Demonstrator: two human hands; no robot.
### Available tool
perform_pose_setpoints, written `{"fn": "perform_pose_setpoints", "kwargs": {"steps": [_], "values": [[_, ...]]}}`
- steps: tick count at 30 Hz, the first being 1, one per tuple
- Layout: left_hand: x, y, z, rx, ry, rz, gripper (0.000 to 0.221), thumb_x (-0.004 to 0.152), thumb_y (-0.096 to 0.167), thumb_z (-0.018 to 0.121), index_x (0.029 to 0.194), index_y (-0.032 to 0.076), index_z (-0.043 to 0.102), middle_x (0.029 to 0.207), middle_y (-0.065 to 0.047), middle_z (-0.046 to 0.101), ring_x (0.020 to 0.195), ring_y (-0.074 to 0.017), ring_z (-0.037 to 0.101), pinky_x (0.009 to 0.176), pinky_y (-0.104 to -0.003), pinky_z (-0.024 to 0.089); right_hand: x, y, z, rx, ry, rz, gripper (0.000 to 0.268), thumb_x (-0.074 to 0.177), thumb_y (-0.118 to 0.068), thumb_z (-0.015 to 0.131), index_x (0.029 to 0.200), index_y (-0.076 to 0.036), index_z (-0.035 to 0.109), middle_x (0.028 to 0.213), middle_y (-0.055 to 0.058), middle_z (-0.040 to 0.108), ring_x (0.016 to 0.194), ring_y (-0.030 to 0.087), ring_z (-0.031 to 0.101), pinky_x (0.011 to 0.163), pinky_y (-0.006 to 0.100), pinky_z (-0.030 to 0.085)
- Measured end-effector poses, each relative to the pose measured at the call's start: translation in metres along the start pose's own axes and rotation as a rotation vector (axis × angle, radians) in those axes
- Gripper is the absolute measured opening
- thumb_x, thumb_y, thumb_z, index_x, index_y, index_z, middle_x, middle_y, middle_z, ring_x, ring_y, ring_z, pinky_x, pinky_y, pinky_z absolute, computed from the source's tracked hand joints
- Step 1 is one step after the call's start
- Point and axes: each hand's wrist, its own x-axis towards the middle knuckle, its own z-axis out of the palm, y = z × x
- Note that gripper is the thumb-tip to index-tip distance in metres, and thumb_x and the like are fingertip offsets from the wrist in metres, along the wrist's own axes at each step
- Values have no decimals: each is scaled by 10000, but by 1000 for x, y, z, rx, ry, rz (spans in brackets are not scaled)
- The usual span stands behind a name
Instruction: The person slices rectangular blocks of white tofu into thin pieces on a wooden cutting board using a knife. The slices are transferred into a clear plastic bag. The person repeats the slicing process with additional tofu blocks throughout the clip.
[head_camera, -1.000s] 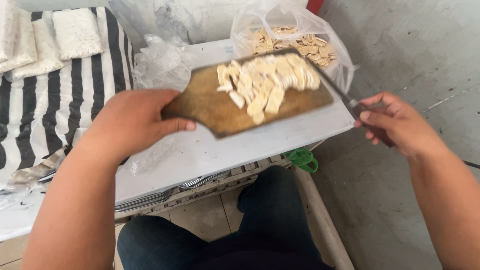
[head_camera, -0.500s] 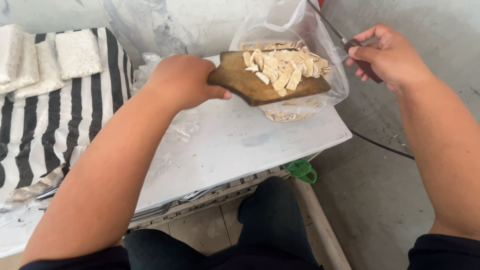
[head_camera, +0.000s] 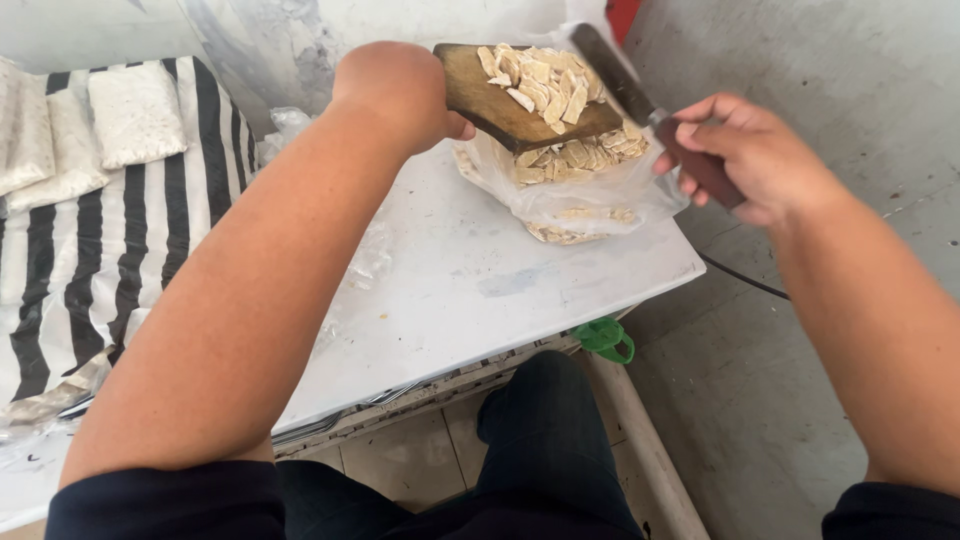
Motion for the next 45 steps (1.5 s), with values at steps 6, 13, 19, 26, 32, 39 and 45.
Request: {"fn": "perform_pose_setpoints", "kwargs": {"steps": [6,13,19,26,32,39,45], "values": [[4,11,-1,50,-23,44,587,795,656,786,980,100,768,940,-64,735,916,-276,708,753,-414,559,-19,8,30,303,-91,22,156,1065,-146,517,1187,-50,539,899,169,691,583,162,577,487,287,442],[1,13,-5,49,-70,26,619,785,671,793,1007,93,766,952,-68,749,920,-275,719,777,-404,561,-2,-2,23,88,42,-78,179,1056,-156,519,1209,-66,497,915,151,689,610,159,582,505,305,470],[-3,1,-7,55,-71,25,624,770,666,803,1021,96,770,955,-70,748,933,-278,718,783,-410,564,-29,-21,-14,-369,59,13,237,1017,-155,565,1239,-72,545,880,107,692,607,161,577,478,316,450],[-3,6,-18,89,-68,28,640,750,672,818,1015,92,772,980,-77,743,951,-290,710,796,-415,560,20,-34,-12,-433,130,-49,257,1005,-159,608,1235,-79,526,879,85,700,586,143,573,456,289,432],[-2,14,-27,127,-102,11,656,756,681,809,1018,80,784,989,-73,759,950,-284,720,807,-411,567,33,-50,-11,-442,131,-69,201,1039,-136,583,1212,-46,533,878,112,696,591,145,582,475,298,436],[6,15,-32,143,-88,48,634,762,670,814,1029,96,780,961,-65,747,908,-274,717,779,-403,562,-20,-31,7,-117,-10,29,161,1021,-144,521,1169,-84,539,840,123,697,566,163,583,465,293,481],[5,26,-38,173,-92,53,569,779,643,811,1016,126,792,937,-43,751,890,-256,718,761,-386,557,-28,-6,51,250,-183,18,152,1020,-136,518,1166,-93,532,827,150,685,529,172,577,420,289,451]]}}
